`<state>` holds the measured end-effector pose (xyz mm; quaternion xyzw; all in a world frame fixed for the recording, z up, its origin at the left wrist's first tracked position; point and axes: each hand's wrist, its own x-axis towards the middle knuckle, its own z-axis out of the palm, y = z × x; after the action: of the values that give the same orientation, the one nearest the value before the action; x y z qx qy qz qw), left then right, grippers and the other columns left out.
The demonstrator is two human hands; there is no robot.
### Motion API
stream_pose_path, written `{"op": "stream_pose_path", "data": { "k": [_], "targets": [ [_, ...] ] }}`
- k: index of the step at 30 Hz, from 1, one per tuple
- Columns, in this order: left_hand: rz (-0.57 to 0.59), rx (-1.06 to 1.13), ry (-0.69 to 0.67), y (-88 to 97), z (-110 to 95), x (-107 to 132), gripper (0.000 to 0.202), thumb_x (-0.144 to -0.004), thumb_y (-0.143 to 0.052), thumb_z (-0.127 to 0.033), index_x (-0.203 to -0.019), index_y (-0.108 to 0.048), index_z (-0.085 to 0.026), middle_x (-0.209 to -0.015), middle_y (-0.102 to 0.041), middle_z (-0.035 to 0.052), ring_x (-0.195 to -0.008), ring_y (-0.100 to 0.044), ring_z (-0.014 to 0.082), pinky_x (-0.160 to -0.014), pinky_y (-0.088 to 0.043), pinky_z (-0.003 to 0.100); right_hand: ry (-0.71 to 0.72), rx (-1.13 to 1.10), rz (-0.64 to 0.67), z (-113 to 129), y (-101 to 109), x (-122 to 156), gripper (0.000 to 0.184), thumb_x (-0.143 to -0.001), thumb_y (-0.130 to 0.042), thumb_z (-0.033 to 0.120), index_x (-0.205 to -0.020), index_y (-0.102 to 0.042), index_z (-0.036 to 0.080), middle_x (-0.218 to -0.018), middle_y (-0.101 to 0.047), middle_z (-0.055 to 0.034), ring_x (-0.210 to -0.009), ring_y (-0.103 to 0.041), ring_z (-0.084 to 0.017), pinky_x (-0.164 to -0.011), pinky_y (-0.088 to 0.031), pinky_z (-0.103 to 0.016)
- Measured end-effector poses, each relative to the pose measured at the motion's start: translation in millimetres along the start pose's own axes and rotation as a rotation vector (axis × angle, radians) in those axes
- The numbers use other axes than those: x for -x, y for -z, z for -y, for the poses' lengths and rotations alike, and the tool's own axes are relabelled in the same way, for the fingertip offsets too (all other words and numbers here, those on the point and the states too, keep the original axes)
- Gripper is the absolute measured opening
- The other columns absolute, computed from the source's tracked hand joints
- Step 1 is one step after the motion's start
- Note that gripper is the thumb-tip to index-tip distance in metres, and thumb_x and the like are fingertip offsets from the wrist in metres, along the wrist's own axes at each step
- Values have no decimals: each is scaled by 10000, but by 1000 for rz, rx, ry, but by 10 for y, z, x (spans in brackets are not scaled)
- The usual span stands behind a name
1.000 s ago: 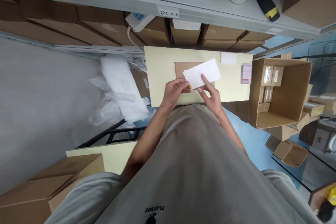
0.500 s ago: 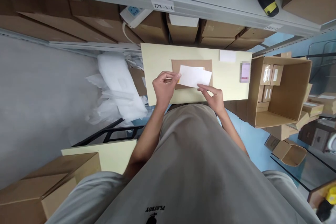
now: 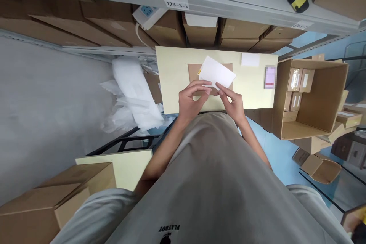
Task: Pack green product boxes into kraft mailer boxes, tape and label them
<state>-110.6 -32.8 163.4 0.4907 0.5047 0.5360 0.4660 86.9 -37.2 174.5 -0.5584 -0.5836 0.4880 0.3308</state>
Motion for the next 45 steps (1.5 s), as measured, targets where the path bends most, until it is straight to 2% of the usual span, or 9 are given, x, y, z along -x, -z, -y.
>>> {"op": "stream_pose_path", "data": {
  "k": [4, 8, 13, 16, 21, 30, 33, 39, 45],
  "targets": [
    [65, 24, -82, -13, 21, -27, 219, -1108, -751, -477, -1150, -890, -313, -1320, -852, 86, -1344, -786, 276, -1156, -670, 492, 13, -1, 8, -3, -22, -4, 560, -1174, -560, 667, -1558, -777, 322, -1283, -896, -64, -1272, -837, -269, -1236, -623, -488],
    [108, 67, -42, -82, 26, -40, 362, -1104, -730, -586, -1323, -846, -323, -1457, -803, 101, -1488, -710, 316, -1159, -681, 516, 42, -39, 28, 39, -57, -10, 549, -1176, -552, 661, -1559, -772, 334, -1359, -874, -57, -1269, -838, -270, -1231, -630, -505],
    [-25, 62, 22, -108, 82, -94, 391, -1072, -779, -594, -1283, -847, -271, -1386, -826, 121, -1407, -764, 307, -1240, -631, 492, 11, -43, -38, 97, -54, -2, 584, -1152, -594, 691, -1624, -695, 362, -1425, -841, -71, -1249, -838, -273, -1161, -670, -491],
    [-66, 54, 2, -83, 108, -124, 359, -1063, -799, -575, -1252, -860, -276, -1346, -840, 105, -1387, -780, 302, -1252, -626, 495, -58, -122, -157, 87, -83, 13, 643, -1112, -626, 754, -1623, -648, 365, -1458, -822, -102, -1180, -853, -267, -993, -721, -432],
    [-32, 10, -101, -72, 78, -121, 288, -1077, -796, -552, -1172, -890, -296, -1223, -867, 76, -1358, -801, 309, -1210, -658, 534, -221, -354, -128, 118, -174, 20, 569, -994, -757, 810, -1240, -752, 297, -1248, -866, -91, -979, -873, -242, -689, -684, -322],
    [-33, -81, -178, -34, 45, -123, 249, -1055, -837, -536, -1079, -895, -295, -1136, -872, 54, -1321, -820, 304, -1194, -667, 546, -225, -403, -151, 195, -261, -18, 482, -981, -784, 760, -1059, -721, 289, -888, -769, 5, -912, -846, -217, -667, -673, -305],
    [-1, -90, -147, -10, 17, -106, 287, -1052, -834, -562, -1113, -896, -289, -1157, -873, 69, -1285, -831, 279, -1129, -700, 476, -178, -388, -133, 210, -276, -22, 496, -992, -772, 776, -1056, -711, 287, -865, -746, 10, -894, -823, -206, -694, -679, -313],
    [93, -111, -97, 3, -105, -61, 324, -1068, -807, -574, -1141, -905, -274, -1148, -880, 86, -1036, -852, 196, -776, -713, 282, -20, -333, -123, 249, -262, -36, 440, -1053, -748, 725, -1045, -732, 285, -1077, -724, -22, -887, -777, -159, -705, -665, -303],
    [139, -46, -85, 32, -150, -86, 298, -1049, -831, -572, -1115, -916, -295, -1112, -881, 81, -1001, -848, 196, -757, -685, 279, 2, -242, -94, 246, -217, -12, 460, -1090, -683, 741, -1052, -743, 287, -1084, -697, -26, -853, -747, -147, -706, -651, -308]
  ]
}}
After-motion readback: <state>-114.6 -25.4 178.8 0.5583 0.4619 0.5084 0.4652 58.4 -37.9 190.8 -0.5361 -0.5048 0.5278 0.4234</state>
